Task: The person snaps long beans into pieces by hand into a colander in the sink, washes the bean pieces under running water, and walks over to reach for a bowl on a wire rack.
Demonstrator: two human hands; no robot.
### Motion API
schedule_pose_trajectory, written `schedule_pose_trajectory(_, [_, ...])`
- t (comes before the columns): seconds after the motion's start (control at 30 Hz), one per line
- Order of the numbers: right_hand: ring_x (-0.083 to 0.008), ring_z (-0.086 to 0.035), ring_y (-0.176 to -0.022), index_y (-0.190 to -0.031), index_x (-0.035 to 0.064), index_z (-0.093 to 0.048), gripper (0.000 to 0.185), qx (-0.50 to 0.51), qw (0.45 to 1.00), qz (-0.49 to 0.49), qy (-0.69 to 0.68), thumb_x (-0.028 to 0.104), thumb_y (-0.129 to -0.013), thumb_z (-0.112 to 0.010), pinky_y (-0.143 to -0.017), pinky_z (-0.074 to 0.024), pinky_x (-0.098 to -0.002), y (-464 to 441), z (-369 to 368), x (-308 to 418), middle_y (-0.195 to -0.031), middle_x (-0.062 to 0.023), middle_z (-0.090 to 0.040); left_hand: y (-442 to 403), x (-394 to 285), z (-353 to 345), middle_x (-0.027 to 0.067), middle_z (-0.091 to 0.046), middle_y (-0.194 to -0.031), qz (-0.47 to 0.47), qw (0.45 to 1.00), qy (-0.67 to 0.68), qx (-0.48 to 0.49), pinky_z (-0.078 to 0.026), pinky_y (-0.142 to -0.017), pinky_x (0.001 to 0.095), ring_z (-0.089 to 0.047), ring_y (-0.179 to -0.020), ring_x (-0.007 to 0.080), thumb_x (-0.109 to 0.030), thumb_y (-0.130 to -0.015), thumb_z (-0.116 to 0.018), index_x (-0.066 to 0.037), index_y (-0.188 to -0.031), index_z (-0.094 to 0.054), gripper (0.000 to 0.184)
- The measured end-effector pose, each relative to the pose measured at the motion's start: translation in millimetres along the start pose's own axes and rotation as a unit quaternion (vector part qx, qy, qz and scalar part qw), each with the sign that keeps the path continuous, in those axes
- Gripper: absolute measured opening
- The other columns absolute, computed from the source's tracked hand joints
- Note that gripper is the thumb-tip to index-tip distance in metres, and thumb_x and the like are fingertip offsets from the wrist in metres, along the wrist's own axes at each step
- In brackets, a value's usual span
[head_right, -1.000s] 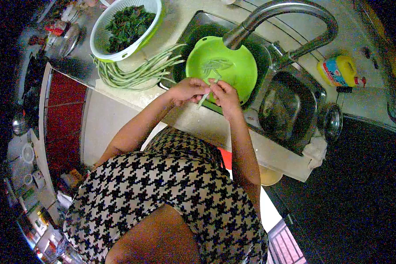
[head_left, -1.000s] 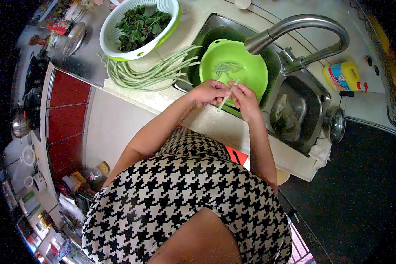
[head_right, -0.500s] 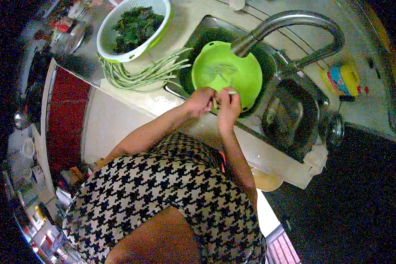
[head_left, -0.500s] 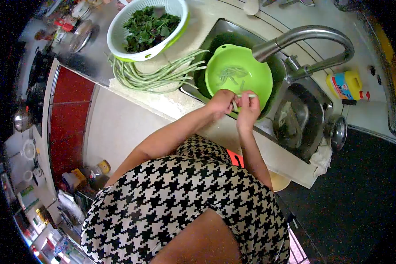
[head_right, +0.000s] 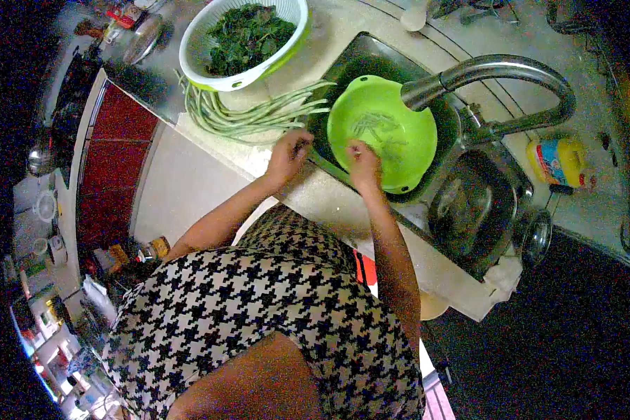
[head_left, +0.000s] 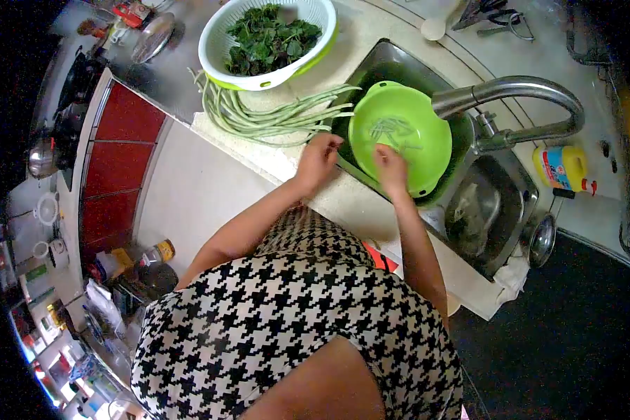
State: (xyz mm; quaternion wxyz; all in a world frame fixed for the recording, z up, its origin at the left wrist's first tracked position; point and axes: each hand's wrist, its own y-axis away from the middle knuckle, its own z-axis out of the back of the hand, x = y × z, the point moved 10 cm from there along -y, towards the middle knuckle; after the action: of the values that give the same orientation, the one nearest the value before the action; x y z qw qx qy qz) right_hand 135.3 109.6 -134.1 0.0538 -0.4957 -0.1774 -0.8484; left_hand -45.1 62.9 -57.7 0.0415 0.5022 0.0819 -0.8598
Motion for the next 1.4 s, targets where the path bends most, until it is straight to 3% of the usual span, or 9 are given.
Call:
schedule_pose_trajectory(0.17, [-0.0321,-0.058,-0.078,-0.093,0.0067,-0.057,0.026,0.026,0.994,0.08,0.073,0.027,-0.077,-0.057,-0.068,-0.0451,-0.0389,-19,-80,30,-0.086,-0.0142,-0.061,6,16,41,0.0162,-0.053,-0.086,0.047,0.997,-0.047,-0.043,-0.045,-0.065,0.0339,-0.055,-0.073,0.0305,0.002,-0.07,-0.051,-0.003,-0.092,-0.053,0.023])
schedule_pose_trajectory(0.4, [-0.033,-0.058,-0.067,-0.076,0.0025,-0.053,0.016,0.05,0.937,0.158,0.307,0.017,-0.079,-0.045,-0.059,-0.0459,-0.0438,7,-82,85,-0.072,-0.0155,-0.058,12,-16,15,0.0114,-0.053,-0.094,-0.15,0.974,-0.169,0.023,-0.046,-0.071,0.0367,-0.051,-0.089,0.0303,-0.003,-0.066,-0.055,-0.007,-0.096,-0.053,0.03])
schedule_pose_trajectory(0.67, [-0.0267,-0.059,-0.065,-0.071,0.0032,-0.052,0.015,0.037,0.877,0.223,0.423,0.017,-0.075,-0.048,-0.057,-0.0474,-0.0384,36,-76,118,-0.071,-0.0132,-0.058,22,-23,4,0.0084,-0.049,-0.076,-0.2,0.938,-0.265,0.099,-0.045,-0.058,0.0356,-0.052,-0.07,0.0272,-0.012,-0.066,-0.058,-0.007,-0.083,-0.052,0.019])
schedule_pose_trajectory(0.77, [-0.0279,-0.058,-0.064,-0.073,0.003,-0.053,0.015,0.043,0.885,0.22,0.408,0.017,-0.076,-0.046,-0.056,-0.0464,-0.0365,36,-75,119,-0.07,-0.0131,-0.057,26,-31,12,0.0088,-0.049,-0.074,-0.196,0.953,-0.22,0.071,-0.044,-0.055,0.0355,-0.052,-0.069,0.0274,-0.011,-0.066,-0.057,-0.007,-0.08,-0.052,0.015])
schedule_pose_trajectory(0.9, [-0.0213,-0.057,-0.056,-0.079,0.0069,-0.056,0.019,-0.022,0.999,0.042,0.01,0.021,-0.081,-0.044,-0.05,-0.0454,-0.0337,21,-63,91,-0.065,-0.0094,-0.058,19,-29,29,0.01,-0.049,-0.071,-0.157,0.972,-0.171,0.027,-0.042,-0.053,0.0357,-0.051,-0.067,0.0277,-0.01,-0.067,-0.056,-0.007,-0.077,-0.052,0.012])
schedule_pose_trajectory(0.97, [-0.017,-0.054,-0.054,-0.083,0.0074,-0.056,0.019,0.003,0.963,-0.098,-0.252,0.023,-0.081,-0.045,-0.048,-0.0442,-0.0321,14,-89,42,-0.064,-0.0062,-0.058,17,-31,32,0.0105,-0.048,-0.069,-0.152,0.979,-0.138,-0.002,-0.041,-0.054,0.0367,-0.05,-0.067,0.0281,-0.01,-0.067,-0.057,-0.006,-0.077,-0.051,0.012])
schedule_pose_trajectory(1.07, [-0.0138,-0.052,-0.059,-0.094,0.0071,-0.055,0.023,0.154,0.893,-0.139,-0.399,0.023,-0.082,-0.044,-0.051,-0.0454,-0.0296,20,-108,51,-0.071,-0.0043,-0.056,13,-32,42,0.0109,-0.049,-0.069,-0.153,0.974,-0.162,-0.033,-0.041,-0.057,0.0385,-0.049,-0.068,0.0292,-0.009,-0.068,-0.056,-0.005,-0.078,-0.052,0.011])
schedule_pose_trajectory(1.3, [-0.0156,-0.054,-0.075,-0.104,0.0055,-0.052,0.027,0.168,0.881,-0.061,-0.438,0.014,-0.079,-0.053,-0.057,-0.0494,-0.0285,-2,-82,42,-0.089,-0.0057,-0.054,18,-9,54,0.0144,-0.053,-0.079,-0.116,0.983,-0.138,0.016,-0.043,-0.068,0.0395,-0.051,-0.078,0.0328,-0.009,-0.076,-0.054,-0.003,-0.089,-0.052,0.014])
schedule_pose_trajectory(1.4, [-0.0168,-0.055,-0.078,-0.102,0.0037,-0.054,0.025,0.106,0.971,-0.069,-0.201,0.016,-0.08,-0.054,-0.061,-0.0477,-0.0302,-27,-73,34,-0.086,-0.0058,-0.056,15,-6,46,0.0146,-0.053,-0.081,-0.122,0.982,-0.14,0.032,-0.044,-0.068,0.0377,-0.052,-0.078,0.0319,-0.008,-0.073,-0.057,-0.003,-0.092,-0.051,0.021])
